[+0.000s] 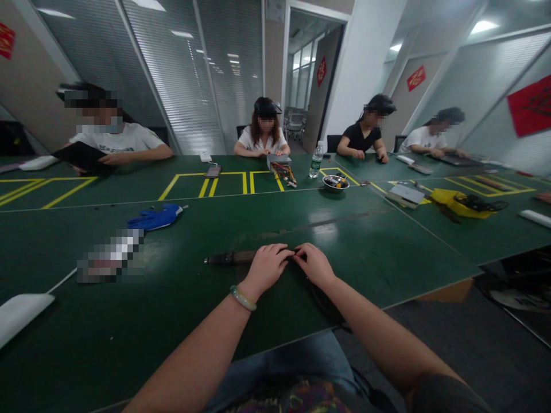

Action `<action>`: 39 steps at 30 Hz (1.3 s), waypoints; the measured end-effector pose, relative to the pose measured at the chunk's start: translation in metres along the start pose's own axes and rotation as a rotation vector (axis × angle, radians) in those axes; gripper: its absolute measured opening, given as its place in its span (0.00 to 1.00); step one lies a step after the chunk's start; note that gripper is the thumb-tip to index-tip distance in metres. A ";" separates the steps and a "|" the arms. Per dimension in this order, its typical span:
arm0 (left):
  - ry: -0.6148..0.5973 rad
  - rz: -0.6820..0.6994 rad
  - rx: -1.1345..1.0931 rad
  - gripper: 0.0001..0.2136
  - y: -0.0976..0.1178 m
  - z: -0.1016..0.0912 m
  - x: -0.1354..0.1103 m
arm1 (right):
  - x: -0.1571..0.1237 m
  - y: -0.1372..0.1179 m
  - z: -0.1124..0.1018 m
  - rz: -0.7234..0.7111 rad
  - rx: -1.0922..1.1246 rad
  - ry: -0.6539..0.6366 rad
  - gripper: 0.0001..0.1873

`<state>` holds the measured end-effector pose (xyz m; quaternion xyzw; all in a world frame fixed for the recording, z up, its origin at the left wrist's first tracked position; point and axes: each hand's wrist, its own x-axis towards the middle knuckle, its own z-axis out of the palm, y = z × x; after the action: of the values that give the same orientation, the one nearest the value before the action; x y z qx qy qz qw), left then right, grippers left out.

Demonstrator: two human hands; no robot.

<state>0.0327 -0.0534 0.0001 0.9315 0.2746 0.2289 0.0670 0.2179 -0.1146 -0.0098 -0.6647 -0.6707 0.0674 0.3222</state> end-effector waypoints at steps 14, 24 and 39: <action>0.119 0.062 -0.186 0.17 0.004 -0.014 -0.001 | 0.012 0.020 -0.006 0.016 -0.033 0.041 0.06; -0.142 0.214 -0.316 0.14 0.003 -0.012 -0.005 | -0.037 0.153 -0.112 0.477 -0.306 0.318 0.15; -0.232 0.201 -0.345 0.13 -0.002 -0.011 -0.003 | -0.107 0.241 -0.154 1.088 -0.465 0.514 0.31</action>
<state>0.0244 -0.0532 0.0086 0.9490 0.1276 0.1692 0.2335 0.4932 -0.2408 -0.0509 -0.9571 -0.1366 -0.0872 0.2401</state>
